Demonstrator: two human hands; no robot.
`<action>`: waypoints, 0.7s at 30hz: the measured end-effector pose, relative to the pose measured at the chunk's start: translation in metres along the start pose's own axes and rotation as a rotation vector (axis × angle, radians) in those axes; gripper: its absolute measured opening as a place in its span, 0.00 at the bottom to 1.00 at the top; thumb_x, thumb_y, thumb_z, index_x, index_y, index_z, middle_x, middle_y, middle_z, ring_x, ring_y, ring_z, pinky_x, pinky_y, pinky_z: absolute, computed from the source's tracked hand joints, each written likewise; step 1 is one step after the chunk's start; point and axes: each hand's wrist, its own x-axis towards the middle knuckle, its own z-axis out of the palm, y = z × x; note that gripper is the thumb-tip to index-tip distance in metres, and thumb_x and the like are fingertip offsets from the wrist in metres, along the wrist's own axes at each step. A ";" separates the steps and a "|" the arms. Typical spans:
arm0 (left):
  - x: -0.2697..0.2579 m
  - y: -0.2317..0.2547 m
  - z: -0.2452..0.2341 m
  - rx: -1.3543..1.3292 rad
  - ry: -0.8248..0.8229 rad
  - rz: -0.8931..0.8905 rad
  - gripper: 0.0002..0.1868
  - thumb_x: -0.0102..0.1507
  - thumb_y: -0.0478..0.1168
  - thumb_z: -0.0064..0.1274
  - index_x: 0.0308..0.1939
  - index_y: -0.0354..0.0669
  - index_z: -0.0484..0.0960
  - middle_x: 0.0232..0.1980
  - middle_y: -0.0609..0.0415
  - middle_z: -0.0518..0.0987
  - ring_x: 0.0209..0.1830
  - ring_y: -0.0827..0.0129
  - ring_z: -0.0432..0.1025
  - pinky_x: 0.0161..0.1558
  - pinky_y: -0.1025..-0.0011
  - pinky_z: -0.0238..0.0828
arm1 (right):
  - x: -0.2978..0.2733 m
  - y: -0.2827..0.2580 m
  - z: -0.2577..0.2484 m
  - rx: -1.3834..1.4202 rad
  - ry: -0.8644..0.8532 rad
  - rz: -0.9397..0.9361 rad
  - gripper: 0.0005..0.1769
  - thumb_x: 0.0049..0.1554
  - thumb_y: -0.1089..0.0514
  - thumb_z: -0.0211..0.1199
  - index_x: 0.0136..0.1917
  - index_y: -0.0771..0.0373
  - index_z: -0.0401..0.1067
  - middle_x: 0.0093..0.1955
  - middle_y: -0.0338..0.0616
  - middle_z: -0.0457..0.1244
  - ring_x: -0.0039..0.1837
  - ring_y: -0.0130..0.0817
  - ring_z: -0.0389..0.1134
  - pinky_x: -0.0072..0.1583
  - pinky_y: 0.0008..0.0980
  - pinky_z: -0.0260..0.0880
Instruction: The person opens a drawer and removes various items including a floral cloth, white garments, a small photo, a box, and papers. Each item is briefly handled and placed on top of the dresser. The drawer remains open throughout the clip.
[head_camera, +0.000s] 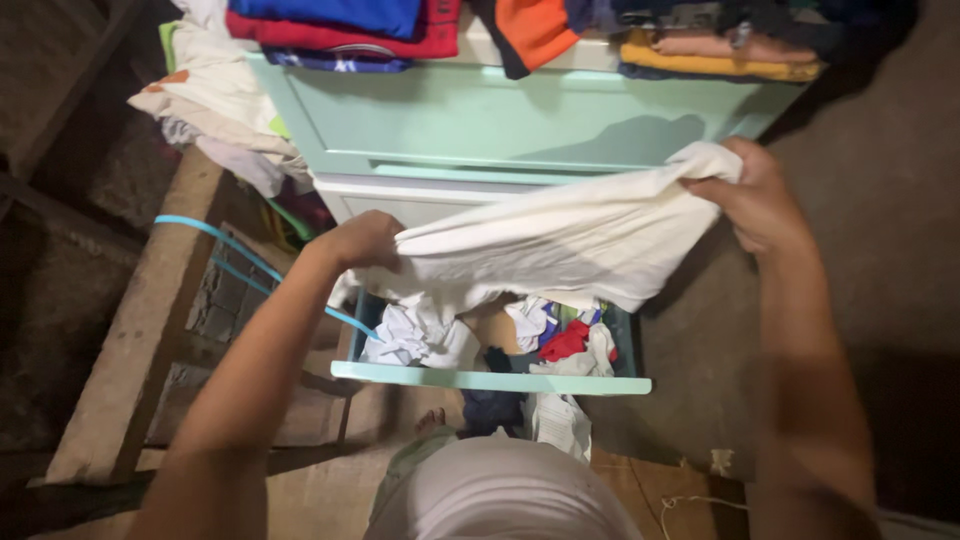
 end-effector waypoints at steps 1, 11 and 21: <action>-0.002 -0.009 0.000 0.111 0.009 -0.010 0.17 0.51 0.39 0.70 0.43 0.41 0.88 0.39 0.43 0.84 0.40 0.55 0.78 0.47 0.62 0.75 | -0.001 0.005 -0.003 0.040 0.003 -0.005 0.20 0.56 0.72 0.67 0.61 0.72 0.69 0.57 0.48 0.68 0.58 0.34 0.70 0.60 0.32 0.71; -0.036 -0.092 -0.004 -0.758 0.381 -0.111 0.09 0.60 0.34 0.66 0.44 0.38 0.90 0.35 0.56 0.83 0.32 0.77 0.70 0.33 0.75 0.66 | -0.001 0.036 -0.019 0.595 0.040 0.116 0.32 0.53 0.72 0.60 0.72 0.69 0.65 0.67 0.51 0.66 0.69 0.42 0.69 0.72 0.39 0.69; -0.055 -0.112 -0.034 -0.857 0.816 -0.002 0.13 0.62 0.26 0.58 0.49 0.39 0.87 0.44 0.58 0.84 0.41 0.78 0.75 0.42 0.78 0.71 | 0.005 0.120 -0.021 0.103 0.092 0.124 0.19 0.52 0.76 0.65 0.55 0.62 0.71 0.54 0.42 0.66 0.57 0.33 0.69 0.60 0.32 0.69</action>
